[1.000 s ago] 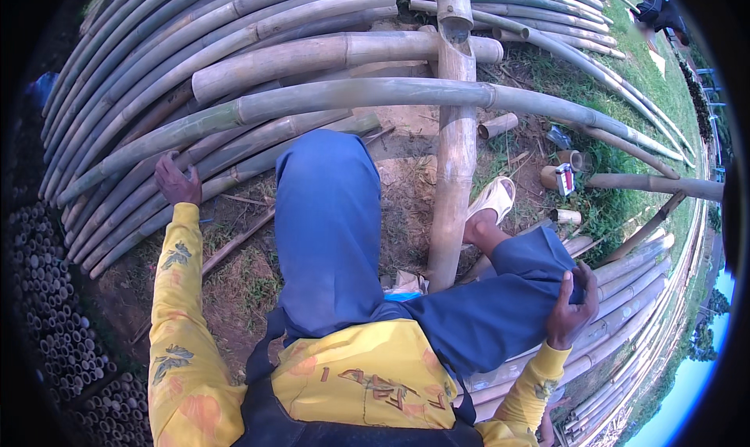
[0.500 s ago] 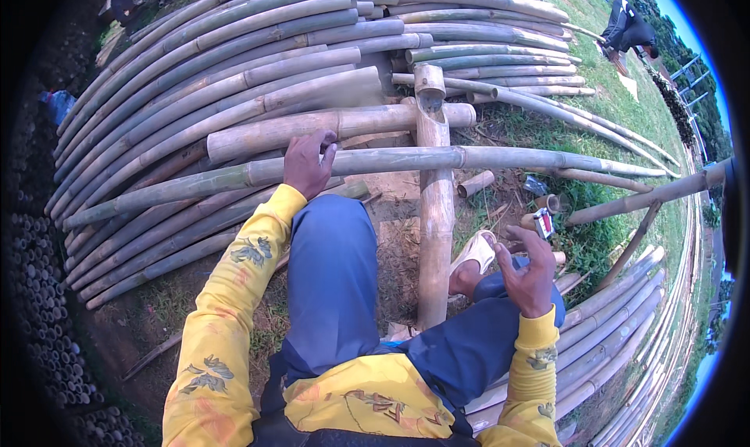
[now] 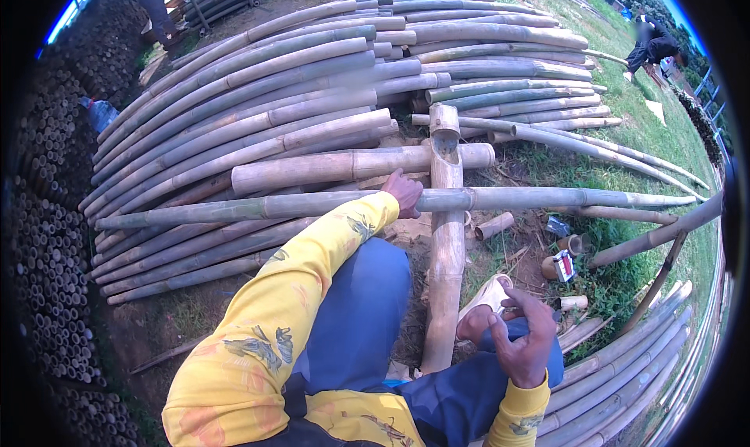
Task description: The person selects bamboo poles from a pile, positions them on a wooden support, and cuts them with a hand saw. The person repeats this process multiple times, stacking the cut pieces.
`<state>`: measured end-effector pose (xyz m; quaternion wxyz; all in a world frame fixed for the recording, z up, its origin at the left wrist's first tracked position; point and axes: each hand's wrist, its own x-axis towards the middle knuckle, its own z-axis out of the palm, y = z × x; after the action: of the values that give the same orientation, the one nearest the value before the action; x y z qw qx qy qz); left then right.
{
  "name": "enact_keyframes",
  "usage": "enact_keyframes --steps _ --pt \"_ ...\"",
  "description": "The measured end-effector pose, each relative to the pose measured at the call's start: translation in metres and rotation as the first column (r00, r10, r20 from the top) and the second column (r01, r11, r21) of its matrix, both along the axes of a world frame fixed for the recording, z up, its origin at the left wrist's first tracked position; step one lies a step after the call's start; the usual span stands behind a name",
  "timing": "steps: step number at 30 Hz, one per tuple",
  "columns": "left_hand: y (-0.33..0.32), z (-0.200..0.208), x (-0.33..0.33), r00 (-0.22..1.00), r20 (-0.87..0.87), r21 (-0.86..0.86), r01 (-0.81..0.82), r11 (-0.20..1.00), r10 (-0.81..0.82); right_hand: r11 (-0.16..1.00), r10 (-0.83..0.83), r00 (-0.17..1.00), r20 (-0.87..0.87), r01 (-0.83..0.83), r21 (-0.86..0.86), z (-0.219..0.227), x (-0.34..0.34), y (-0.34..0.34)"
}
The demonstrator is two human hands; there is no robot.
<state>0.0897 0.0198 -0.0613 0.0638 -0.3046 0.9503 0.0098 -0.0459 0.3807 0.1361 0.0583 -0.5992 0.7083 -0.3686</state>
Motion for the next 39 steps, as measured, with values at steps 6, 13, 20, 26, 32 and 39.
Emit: enact_keyframes --steps 6,13,20,26,32,39 --pt "-0.004 0.000 0.037 0.995 -0.092 -0.050 0.029 0.998 -0.034 0.999 0.024 0.998 -0.062 -0.023 0.023 0.003 -0.012 0.016" --pt "-0.005 0.022 0.161 0.999 0.053 -0.117 0.010 0.993 -0.004 0.996 0.028 1.000 -0.005 -0.028 0.080 0.005 -0.007 0.008" --pt "0.022 0.019 0.227 0.988 -0.043 -0.154 -0.153 0.976 0.148 0.984 0.057 0.998 0.039 -0.063 0.168 -0.004 0.001 0.003" --pt "0.169 -0.049 0.274 0.595 -0.574 0.100 -0.631 0.769 0.562 0.956 0.098 0.995 -0.002 -0.094 0.278 -0.002 0.003 0.001" --pt "0.256 -0.172 0.362 0.462 0.067 0.227 -0.870 0.437 0.885 0.877 0.304 0.953 -0.013 -0.274 0.395 -0.002 -0.008 -0.039" --pt "0.250 -0.208 0.404 0.613 0.026 0.054 -0.790 0.611 0.790 0.732 0.670 0.720 -0.180 -0.603 0.317 -0.057 0.018 -0.168"
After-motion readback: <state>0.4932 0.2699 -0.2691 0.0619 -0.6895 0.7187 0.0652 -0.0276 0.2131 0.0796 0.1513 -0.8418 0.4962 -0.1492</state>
